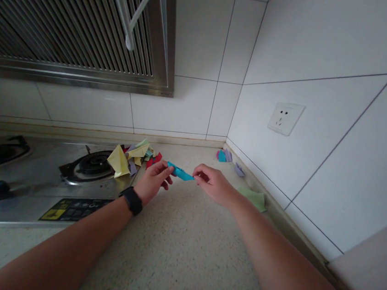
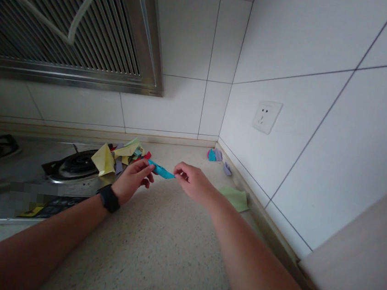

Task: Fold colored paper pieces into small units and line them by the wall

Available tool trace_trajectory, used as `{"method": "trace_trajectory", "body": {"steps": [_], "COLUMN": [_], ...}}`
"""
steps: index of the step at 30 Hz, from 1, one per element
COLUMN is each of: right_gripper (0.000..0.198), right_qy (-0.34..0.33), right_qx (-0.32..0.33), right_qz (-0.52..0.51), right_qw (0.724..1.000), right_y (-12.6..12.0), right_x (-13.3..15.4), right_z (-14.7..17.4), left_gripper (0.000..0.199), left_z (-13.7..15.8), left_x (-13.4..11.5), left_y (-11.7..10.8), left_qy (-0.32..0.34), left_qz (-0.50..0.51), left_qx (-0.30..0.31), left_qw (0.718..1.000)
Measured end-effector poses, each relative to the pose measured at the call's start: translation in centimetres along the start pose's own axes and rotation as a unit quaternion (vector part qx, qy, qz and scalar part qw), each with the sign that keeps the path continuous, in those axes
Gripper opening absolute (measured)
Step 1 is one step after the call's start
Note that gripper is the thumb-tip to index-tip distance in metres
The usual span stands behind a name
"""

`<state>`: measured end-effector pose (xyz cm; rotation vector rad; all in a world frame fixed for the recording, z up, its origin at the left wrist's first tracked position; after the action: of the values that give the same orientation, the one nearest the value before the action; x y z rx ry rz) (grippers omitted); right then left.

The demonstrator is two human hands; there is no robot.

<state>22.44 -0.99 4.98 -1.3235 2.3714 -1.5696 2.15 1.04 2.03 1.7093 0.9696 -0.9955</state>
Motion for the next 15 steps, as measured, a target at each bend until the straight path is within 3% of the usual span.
{"method": "trace_trajectory", "body": {"steps": [9,15], "right_gripper": [0.026,0.036], "right_qy": [-0.059,-0.069], "right_qx": [0.05,0.004], "right_qz": [0.032,0.095], "right_qw": [0.997,0.993], "right_y": [-0.3,-2.9], "right_x": [1.8,1.1], "right_z": [0.4,0.0], "left_gripper": [0.031,0.055], "left_z": [-0.3,0.1], "left_x": [0.5,1.5], "left_y": [-0.2,0.0], "left_qy": [0.017,-0.011], "left_qz": [-0.051,-0.116], "left_qx": [0.013,0.035], "left_qw": [0.998,0.993]}}
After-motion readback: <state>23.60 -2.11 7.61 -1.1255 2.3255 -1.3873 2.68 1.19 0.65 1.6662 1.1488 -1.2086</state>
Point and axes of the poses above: each hand's wrist, its own z-axis away from the middle knuckle, its own y-axis out of the palm, x = y × z, the point moved 3 cm from there along -z, towards the middle knuckle, and after that the axes turned 13 degrees about z, right-handed, at the moved point
